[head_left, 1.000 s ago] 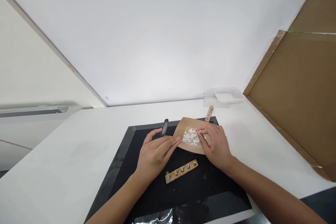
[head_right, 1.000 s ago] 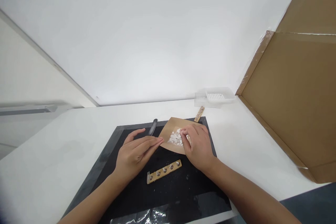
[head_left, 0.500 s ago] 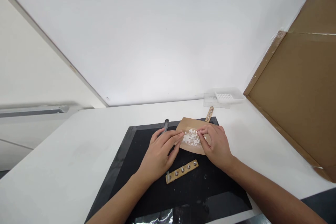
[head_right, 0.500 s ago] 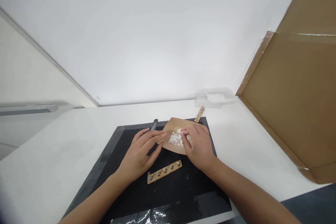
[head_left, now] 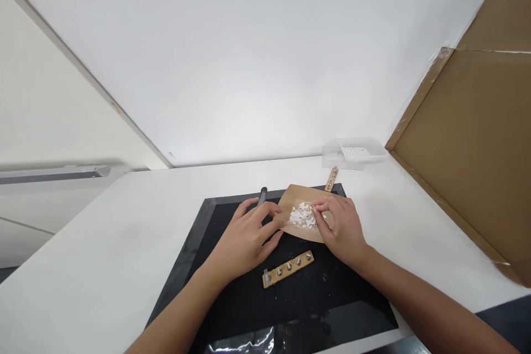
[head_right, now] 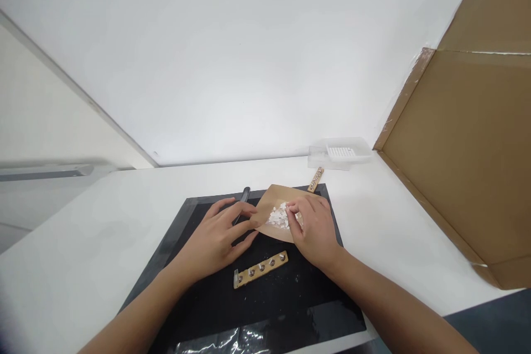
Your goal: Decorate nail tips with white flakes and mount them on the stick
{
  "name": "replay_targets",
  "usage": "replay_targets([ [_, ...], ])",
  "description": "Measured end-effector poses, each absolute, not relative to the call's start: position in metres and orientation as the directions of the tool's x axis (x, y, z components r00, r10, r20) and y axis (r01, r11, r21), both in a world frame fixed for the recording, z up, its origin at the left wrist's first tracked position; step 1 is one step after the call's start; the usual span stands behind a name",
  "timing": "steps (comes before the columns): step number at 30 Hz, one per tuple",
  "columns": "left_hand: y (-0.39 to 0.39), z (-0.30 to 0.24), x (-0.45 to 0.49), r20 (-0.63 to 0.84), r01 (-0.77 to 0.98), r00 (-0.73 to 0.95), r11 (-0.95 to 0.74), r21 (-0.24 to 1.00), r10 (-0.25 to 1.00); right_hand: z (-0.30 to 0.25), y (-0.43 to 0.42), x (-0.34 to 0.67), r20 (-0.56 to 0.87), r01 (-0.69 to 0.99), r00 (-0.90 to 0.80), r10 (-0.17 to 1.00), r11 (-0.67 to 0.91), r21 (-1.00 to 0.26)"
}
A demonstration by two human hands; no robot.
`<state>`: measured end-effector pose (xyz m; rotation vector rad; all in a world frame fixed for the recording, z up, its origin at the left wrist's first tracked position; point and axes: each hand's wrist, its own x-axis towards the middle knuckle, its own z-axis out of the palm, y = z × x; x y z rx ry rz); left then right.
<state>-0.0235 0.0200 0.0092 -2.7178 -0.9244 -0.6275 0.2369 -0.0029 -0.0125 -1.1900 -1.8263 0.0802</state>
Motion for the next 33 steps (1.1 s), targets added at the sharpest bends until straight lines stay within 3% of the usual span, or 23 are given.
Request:
replay_targets([
  [14, 0.03, 0.009, -0.031, 0.451, 0.511, 0.782, -0.857, -0.07, 0.429, -0.009, -0.003, 0.236, 0.7, 0.657, -0.092, 0.708, 0.571, -0.492],
  [25, 0.029, 0.015, -0.035, 0.403, 0.404, 0.833, -0.915, 0.026, 0.379, -0.008, -0.005, 0.235, 0.734, 0.598, -0.142, 0.664, 0.649, -0.471],
  [29, 0.025, 0.016, -0.03, 0.455, 0.396, 0.797, -0.913, 0.103, 0.397, -0.008, -0.005, 0.235, 0.741, 0.592, -0.16, 0.653, 0.664, -0.457],
  [33, 0.021, 0.006, -0.02, 0.598, 0.422, 0.677, -0.892, 0.162, 0.429, -0.009, -0.006, 0.235, 0.747, 0.591, -0.184, 0.639, 0.679, -0.436],
])
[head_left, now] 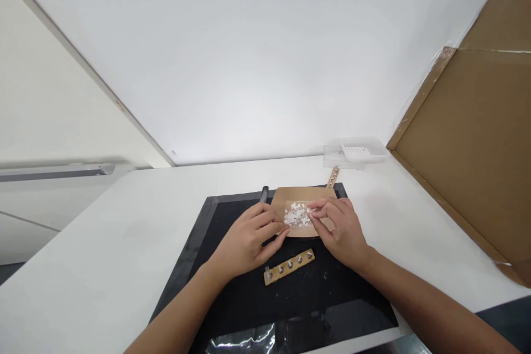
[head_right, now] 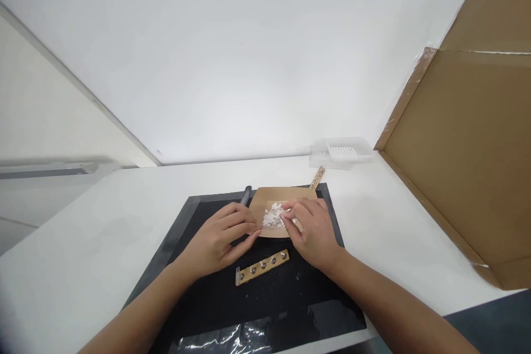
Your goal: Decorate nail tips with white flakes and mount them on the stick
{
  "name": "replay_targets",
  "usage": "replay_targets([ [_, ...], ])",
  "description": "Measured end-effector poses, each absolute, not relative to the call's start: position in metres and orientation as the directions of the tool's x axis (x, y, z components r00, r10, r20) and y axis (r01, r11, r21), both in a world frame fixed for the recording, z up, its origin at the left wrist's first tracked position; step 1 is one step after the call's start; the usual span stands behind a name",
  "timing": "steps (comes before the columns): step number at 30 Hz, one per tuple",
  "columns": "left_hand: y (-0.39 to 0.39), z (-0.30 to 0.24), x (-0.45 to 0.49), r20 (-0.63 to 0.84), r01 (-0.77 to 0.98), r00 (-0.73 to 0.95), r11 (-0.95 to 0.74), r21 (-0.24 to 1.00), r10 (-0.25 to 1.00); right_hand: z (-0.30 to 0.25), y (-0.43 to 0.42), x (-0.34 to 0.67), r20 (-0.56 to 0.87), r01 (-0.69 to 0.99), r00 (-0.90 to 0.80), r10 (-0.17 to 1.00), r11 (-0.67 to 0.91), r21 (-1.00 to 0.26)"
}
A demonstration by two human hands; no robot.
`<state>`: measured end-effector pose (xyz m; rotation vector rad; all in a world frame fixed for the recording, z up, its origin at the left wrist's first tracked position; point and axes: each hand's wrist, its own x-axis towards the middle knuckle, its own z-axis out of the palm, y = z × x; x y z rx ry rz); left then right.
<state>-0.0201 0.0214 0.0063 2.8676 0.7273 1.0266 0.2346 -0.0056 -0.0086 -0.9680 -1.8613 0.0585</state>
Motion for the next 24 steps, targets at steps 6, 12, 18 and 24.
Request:
replay_targets([
  [6, 0.016, -0.007, -0.006, 0.688, 0.423, 0.577, -0.881, 0.21, 0.441, -0.01, -0.009, 0.232, 0.754, 0.579, -0.248, 0.608, 0.717, -0.388],
  [12, 0.012, -0.004, -0.004, 0.707, 0.439, 0.574, -0.884, 0.162, 0.414, -0.014, -0.009, 0.229, 0.76, 0.553, -0.312, 0.57, 0.759, -0.343],
  [18, 0.012, -0.003, -0.007, 0.696, 0.42, 0.62, -0.903, 0.096, 0.362, -0.014, -0.009, 0.23, 0.752, 0.528, -0.323, 0.575, 0.769, -0.361],
  [24, 0.011, -0.001, -0.009, 0.7, 0.434, 0.605, -0.894, 0.108, 0.378, -0.012, -0.011, 0.229, 0.749, 0.516, -0.311, 0.585, 0.766, -0.384],
])
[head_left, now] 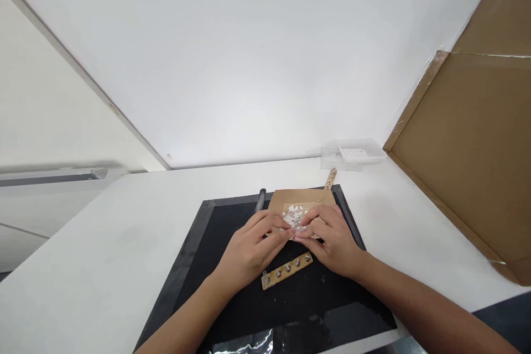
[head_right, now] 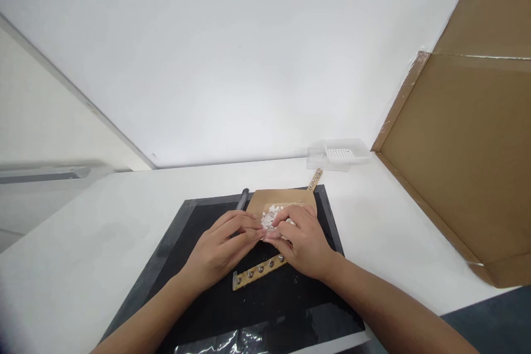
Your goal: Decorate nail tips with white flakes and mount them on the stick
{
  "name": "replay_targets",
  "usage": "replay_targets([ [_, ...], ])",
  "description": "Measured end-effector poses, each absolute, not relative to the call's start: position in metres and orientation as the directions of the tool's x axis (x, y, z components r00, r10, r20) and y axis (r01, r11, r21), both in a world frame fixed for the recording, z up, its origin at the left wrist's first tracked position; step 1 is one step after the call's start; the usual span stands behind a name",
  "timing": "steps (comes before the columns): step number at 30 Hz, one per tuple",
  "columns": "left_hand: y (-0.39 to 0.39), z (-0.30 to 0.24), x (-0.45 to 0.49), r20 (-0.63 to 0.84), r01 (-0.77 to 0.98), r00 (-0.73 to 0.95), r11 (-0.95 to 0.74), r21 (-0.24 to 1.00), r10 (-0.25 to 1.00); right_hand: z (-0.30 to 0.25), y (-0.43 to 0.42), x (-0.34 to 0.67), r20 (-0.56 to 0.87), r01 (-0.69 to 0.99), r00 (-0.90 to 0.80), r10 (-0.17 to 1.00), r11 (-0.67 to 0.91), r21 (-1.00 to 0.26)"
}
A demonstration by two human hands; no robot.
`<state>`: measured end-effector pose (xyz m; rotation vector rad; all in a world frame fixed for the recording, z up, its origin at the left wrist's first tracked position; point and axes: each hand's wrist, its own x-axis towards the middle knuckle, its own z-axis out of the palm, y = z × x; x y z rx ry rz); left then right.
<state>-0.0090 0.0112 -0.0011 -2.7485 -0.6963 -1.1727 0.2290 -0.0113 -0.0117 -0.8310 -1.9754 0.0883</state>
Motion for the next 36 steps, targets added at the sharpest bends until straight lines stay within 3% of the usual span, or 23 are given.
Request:
replay_targets([
  [19, 0.006, -0.005, -0.009, 0.672, 0.411, 0.557, -0.865, 0.287, 0.488, -0.012, -0.014, 0.228, 0.733, 0.532, -0.337, 0.591, 0.762, -0.37],
  [24, 0.005, -0.005, -0.008, 0.678, 0.419, 0.566, -0.872, 0.253, 0.469, -0.012, -0.014, 0.227, 0.737, 0.552, -0.353, 0.576, 0.764, -0.334],
  [36, 0.004, 0.007, -0.005, 0.732, 0.504, 0.593, -0.864, -0.011, 0.336, -0.015, -0.01, 0.228, 0.753, 0.582, -0.345, 0.561, 0.757, -0.297],
])
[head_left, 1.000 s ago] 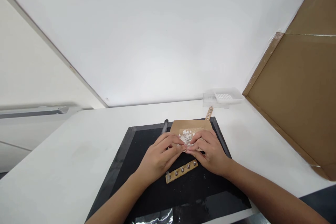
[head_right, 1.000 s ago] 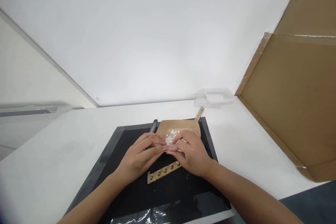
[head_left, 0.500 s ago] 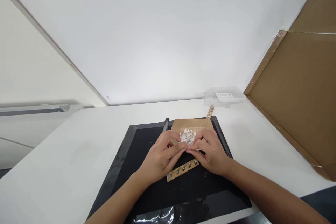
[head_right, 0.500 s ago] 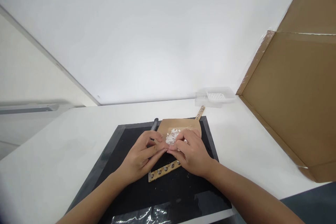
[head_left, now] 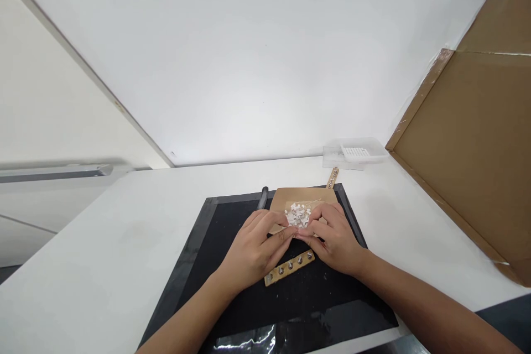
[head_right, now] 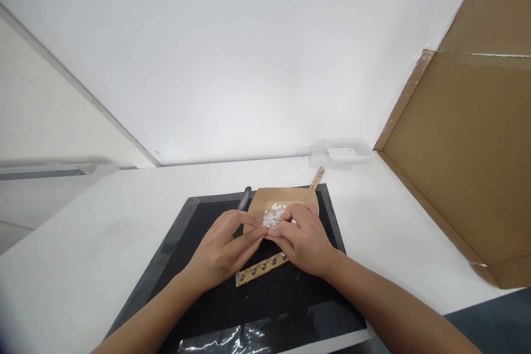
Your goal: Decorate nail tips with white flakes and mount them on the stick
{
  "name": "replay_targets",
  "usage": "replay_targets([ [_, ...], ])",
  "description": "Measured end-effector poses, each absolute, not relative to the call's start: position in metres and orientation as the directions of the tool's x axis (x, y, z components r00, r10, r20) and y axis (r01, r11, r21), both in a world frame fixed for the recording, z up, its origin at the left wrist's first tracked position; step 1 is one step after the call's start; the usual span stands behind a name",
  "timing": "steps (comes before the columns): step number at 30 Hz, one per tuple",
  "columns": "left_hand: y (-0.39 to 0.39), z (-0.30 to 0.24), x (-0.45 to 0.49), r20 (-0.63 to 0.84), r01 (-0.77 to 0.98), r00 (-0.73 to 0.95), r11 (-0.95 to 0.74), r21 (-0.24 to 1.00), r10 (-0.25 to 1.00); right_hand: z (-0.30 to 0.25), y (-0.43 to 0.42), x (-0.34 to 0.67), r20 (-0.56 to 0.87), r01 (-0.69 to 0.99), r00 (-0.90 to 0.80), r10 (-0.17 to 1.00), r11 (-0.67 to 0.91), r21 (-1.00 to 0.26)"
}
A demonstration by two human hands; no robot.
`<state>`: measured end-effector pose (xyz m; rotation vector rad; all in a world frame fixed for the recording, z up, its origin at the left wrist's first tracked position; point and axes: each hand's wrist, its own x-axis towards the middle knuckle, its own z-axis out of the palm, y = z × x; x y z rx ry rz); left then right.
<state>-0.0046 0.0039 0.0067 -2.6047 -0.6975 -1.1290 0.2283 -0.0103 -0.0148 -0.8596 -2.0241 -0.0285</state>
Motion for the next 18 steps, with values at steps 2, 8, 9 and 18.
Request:
replay_targets([
  [2, 0.0036, 0.0075, -0.0052, 0.727, 0.514, 0.596, -0.857, -0.017, 0.342, -0.0149, -0.0099, 0.2282, 0.755, 0.582, -0.354, 0.552, 0.762, -0.285],
  [8, 0.0025, 0.0072, -0.0067, 0.721, 0.552, 0.595, -0.833, -0.045, 0.355, -0.0103, -0.0112, 0.2285, 0.762, 0.58, -0.355, 0.542, 0.767, -0.275],
  [9, 0.0021, 0.0072, -0.0067, 0.721, 0.556, 0.592, -0.83, -0.044, 0.359, -0.0094, -0.0115, 0.2286, 0.765, 0.574, -0.354, 0.538, 0.771, -0.277],
  [18, 0.0014, 0.0097, -0.0072, 0.74, 0.572, 0.56, -0.82, -0.02, 0.372, -0.0053, -0.0133, 0.229, 0.78, 0.542, -0.348, 0.521, 0.79, -0.286],
])
